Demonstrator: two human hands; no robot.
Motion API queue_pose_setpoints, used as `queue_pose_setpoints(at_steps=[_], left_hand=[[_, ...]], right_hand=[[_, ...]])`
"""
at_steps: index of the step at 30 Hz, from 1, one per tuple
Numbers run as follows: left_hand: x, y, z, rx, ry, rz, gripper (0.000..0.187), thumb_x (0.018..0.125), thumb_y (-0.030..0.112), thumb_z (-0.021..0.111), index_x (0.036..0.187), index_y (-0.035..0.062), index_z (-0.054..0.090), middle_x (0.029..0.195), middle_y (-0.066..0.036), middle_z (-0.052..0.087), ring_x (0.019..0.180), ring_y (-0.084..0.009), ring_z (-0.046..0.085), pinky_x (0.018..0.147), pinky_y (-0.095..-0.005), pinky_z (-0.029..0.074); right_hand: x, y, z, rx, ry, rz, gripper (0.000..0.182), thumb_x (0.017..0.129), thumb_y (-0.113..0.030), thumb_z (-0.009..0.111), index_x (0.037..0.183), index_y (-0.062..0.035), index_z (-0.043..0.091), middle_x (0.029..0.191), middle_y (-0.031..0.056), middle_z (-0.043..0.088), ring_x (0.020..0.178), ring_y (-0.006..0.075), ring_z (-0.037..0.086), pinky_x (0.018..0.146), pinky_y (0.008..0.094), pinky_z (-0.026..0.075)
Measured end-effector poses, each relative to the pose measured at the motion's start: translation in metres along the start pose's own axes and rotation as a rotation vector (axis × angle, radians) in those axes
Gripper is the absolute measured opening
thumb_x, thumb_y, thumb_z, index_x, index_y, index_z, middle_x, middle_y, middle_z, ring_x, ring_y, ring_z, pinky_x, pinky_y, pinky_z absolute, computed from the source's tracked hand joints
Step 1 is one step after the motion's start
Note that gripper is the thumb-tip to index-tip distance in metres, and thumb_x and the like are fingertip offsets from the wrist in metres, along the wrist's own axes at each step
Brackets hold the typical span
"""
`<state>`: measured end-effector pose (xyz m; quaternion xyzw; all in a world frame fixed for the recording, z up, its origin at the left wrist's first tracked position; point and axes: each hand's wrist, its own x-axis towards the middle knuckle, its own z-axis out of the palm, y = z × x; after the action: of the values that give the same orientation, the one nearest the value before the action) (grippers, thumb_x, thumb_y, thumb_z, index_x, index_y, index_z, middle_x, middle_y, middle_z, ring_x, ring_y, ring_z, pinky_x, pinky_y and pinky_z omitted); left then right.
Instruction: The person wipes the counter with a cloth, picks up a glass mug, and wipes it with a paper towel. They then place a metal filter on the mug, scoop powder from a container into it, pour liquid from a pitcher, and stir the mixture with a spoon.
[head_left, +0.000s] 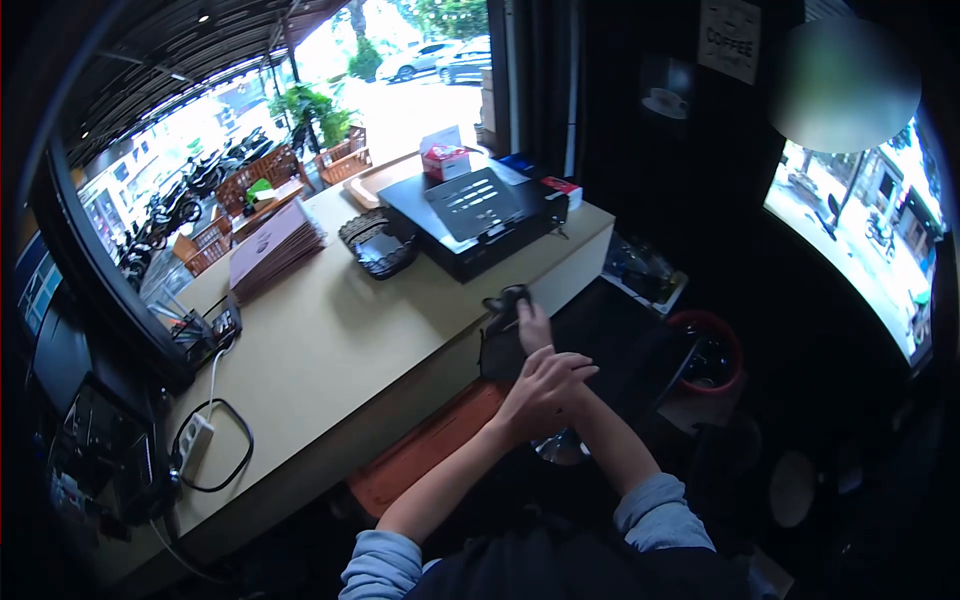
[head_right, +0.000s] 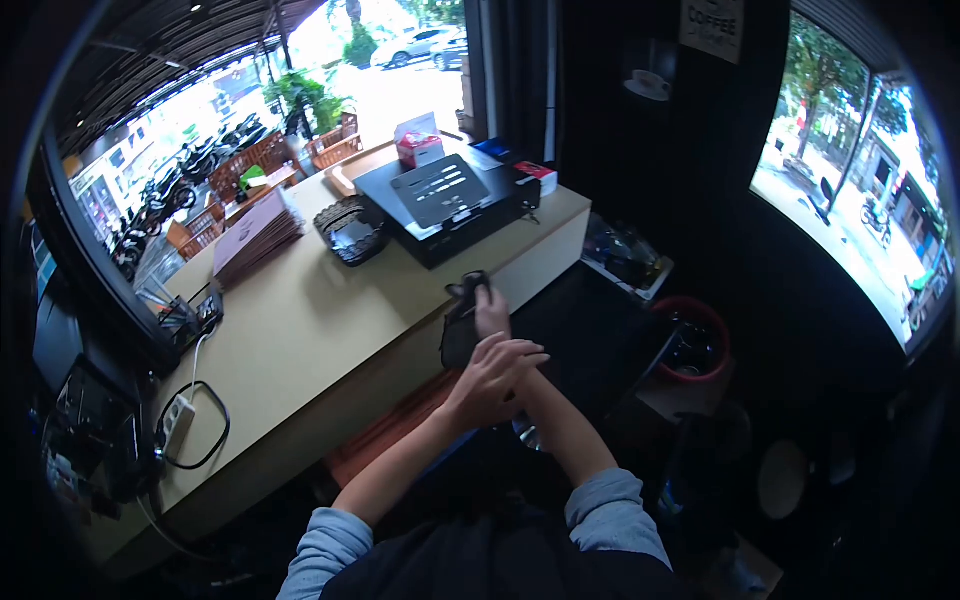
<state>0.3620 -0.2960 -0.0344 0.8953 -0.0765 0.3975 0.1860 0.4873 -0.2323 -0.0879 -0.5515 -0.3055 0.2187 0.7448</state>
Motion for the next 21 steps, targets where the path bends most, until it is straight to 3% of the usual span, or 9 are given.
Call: queue_pose_setpoints(at_steps=[4, 5, 6, 8, 11, 15, 17, 20, 21], left_hand=[[0.023, -0.032, 0.043, 0.037, -0.32, -0.001, 0.029, 0.083, 0.035, 0.056, 0.09, 0.01, 0.069, 0.095, -0.007, 0.068, 0.105, -0.027, 0.058, 0.105, -0.0473, 0.032], [0.021, -0.04, 0.05, 0.112, -0.226, 0.004, 0.031, 0.084, 0.034, 0.054, 0.097, 0.0098, 0.069, 0.105, -0.006, 0.067, 0.112, -0.0237, 0.056, 0.108, -0.0481, 0.029], [0.02, -0.045, 0.053, 0.116, -0.201, 0.002, 0.036, 0.087, 0.036, 0.052, 0.103, 0.0087, 0.068, 0.119, -0.008, 0.061, 0.121, -0.0248, 0.049, 0.11, -0.0489, 0.023], [0.012, -0.055, 0.058, 0.295, -0.101, -0.076, 0.038, 0.09, 0.036, 0.049, 0.111, 0.0082, 0.064, 0.133, -0.01, 0.051, 0.129, -0.0269, 0.041, 0.111, -0.0505, 0.02], [-0.008, -0.087, 0.067, 0.275, -0.097, -0.499, 0.032, 0.093, 0.025, 0.048, 0.114, 0.0056, 0.062, 0.137, -0.015, 0.046, 0.131, -0.0329, 0.037, 0.109, -0.0509, 0.025], [-0.023, -0.106, 0.08, -0.262, 0.002, -0.687, 0.028, 0.087, 0.019, 0.063, 0.11, 0.0032, 0.062, 0.122, -0.017, 0.056, 0.117, -0.0308, 0.052, 0.097, -0.0401, 0.042], [-0.007, -0.092, 0.094, -0.314, 0.363, -0.525, 0.023, 0.088, 0.013, 0.065, 0.103, -0.0031, 0.061, 0.106, -0.015, 0.062, 0.103, -0.02, 0.06, 0.084, -0.0306, 0.048], [0.003, -0.094, 0.088, -0.778, 0.112, -0.646, 0.03, 0.086, 0.019, 0.069, 0.101, -0.0058, 0.062, 0.092, -0.008, 0.065, 0.083, -0.0105, 0.061, 0.07, -0.0248, 0.049], [0.01, -0.09, 0.075, -0.667, 0.082, -0.692, 0.028, 0.087, 0.018, 0.067, 0.102, -0.0047, 0.062, 0.081, -0.002, 0.063, 0.073, -0.0052, 0.056, 0.066, -0.0221, 0.046]], right_hand=[[-0.016, -0.028, -0.041, -0.847, -0.209, -0.128, 0.03, 0.093, -0.026, 0.052, 0.112, -0.0043, 0.06, 0.105, 0.0123, 0.066, 0.094, 0.0319, 0.064, 0.084, 0.041, 0.049], [-0.008, 0.051, -0.066, -0.391, -0.119, -0.384, 0.027, 0.09, -0.025, 0.055, 0.11, -0.0072, 0.06, 0.107, 0.0139, 0.063, 0.101, 0.034, 0.058, 0.088, 0.0437, 0.045], [-0.01, 0.035, -0.084, -0.397, -0.108, -0.387, 0.027, 0.09, -0.025, 0.055, 0.11, -0.0072, 0.06, 0.107, 0.0139, 0.063, 0.101, 0.034, 0.058, 0.088, 0.0437, 0.045], [-0.028, -0.027, -0.114, -1.421, -0.481, -0.636, 0.026, 0.087, -0.025, 0.058, 0.104, -0.0058, 0.063, 0.103, 0.0122, 0.061, 0.104, 0.0316, 0.054, 0.089, 0.0456, 0.042], [-0.037, -0.05, -0.138, -1.203, -0.162, -0.584, 0.021, 0.085, -0.02, 0.061, 0.099, -0.0051, 0.066, 0.091, 0.0114, 0.06, 0.089, 0.0301, 0.058, 0.079, 0.0415, 0.046], [-0.029, -0.055, -0.172, -0.747, -0.15, -0.315, 0.014, 0.086, -0.013, 0.063, 0.094, -0.0019, 0.065, 0.083, 0.0101, 0.063, 0.072, 0.0184, 0.06, 0.064, 0.0291, 0.046], [-0.029, -0.06, -0.176, -0.558, -0.199, -0.241, 0.015, 0.088, -0.013, 0.062, 0.096, -0.0016, 0.066, 0.083, 0.0087, 0.065, 0.071, 0.015, 0.059, 0.065, 0.0279, 0.046], [-0.026, -0.062, -0.184, -0.329, -0.239, -0.124, 0.015, 0.089, -0.012, 0.061, 0.096, 0.0007, 0.066, 0.088, 0.0092, 0.067, 0.076, 0.014, 0.06, 0.069, 0.0269, 0.047], [-0.025, -0.062, -0.185, -0.285, -0.229, -0.079, 0.014, 0.089, -0.01, 0.061, 0.095, 0.0026, 0.065, 0.093, 0.0111, 0.067, 0.081, 0.0164, 0.063, 0.073, 0.0271, 0.048]])
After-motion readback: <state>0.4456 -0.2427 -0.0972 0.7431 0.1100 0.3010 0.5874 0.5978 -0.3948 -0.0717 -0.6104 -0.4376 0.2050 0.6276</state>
